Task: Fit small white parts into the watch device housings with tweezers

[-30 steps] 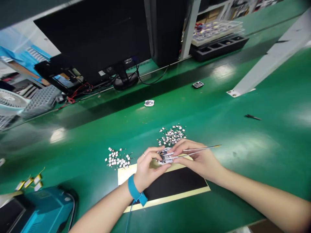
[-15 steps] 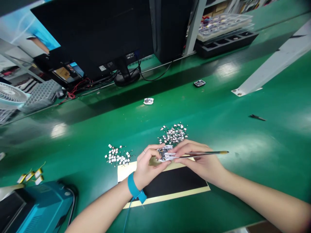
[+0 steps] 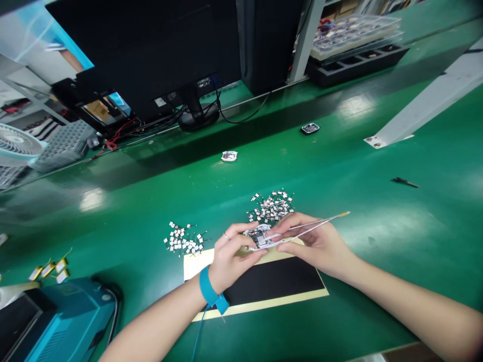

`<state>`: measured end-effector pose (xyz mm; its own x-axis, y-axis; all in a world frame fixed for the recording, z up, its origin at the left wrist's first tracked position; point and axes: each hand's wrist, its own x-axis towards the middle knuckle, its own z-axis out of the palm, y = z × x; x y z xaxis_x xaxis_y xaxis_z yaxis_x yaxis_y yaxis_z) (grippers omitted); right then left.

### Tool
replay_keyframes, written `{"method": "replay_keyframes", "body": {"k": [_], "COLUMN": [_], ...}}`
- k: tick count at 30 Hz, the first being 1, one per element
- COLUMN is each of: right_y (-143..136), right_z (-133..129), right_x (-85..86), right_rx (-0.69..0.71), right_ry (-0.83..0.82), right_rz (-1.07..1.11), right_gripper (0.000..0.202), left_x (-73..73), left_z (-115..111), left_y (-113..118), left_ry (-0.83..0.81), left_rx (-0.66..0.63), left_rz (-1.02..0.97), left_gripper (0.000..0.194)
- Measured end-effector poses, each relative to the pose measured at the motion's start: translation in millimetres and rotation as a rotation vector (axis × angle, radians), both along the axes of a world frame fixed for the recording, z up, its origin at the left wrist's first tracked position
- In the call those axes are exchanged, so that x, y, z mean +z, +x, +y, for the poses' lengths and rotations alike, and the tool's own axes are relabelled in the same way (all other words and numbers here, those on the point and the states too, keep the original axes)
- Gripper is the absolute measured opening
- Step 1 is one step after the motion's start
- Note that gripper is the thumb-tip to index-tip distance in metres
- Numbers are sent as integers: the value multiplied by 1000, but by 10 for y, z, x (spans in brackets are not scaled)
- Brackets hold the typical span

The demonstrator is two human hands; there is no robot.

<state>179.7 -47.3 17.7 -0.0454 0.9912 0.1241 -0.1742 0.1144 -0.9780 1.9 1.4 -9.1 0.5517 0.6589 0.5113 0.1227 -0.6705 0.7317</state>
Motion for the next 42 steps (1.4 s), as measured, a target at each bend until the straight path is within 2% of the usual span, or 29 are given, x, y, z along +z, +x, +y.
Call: {"method": "replay_keyframes", "body": {"k": [7,12,15,19,23,31,42], "right_y": [-35,-60,-77,-82,-59,0,4], "right_z": [-44,-75,-83,-88,-88,-69,-77], "right_x": [-44,-83,-90,-62,-24,-38,-26], "right_rx": [-73,-133,-145,-124,-81,-22,7], "right_ry": [106,160,131,90,130,289,366], "right_rz": [-158,-164,-131,-46,-8,-195,-233], "right_gripper": [12,13,15,18,21,20,24], "left_x": [-6,-7,-6,-8,-9,1,-5], "left_z": [5,16,19,16,12,22,19], "left_y": [6,19,24,17,1,2,9], "left_ry": [5,14,16,15,-11,-7,-14], "left_rx": [-26,-54,-64,-72,-27,-14,-5], "left_rz": [-22,-57,-57,-74,-81,-97,-94], "left_gripper": [16,14,12,12,16,20,20]}}
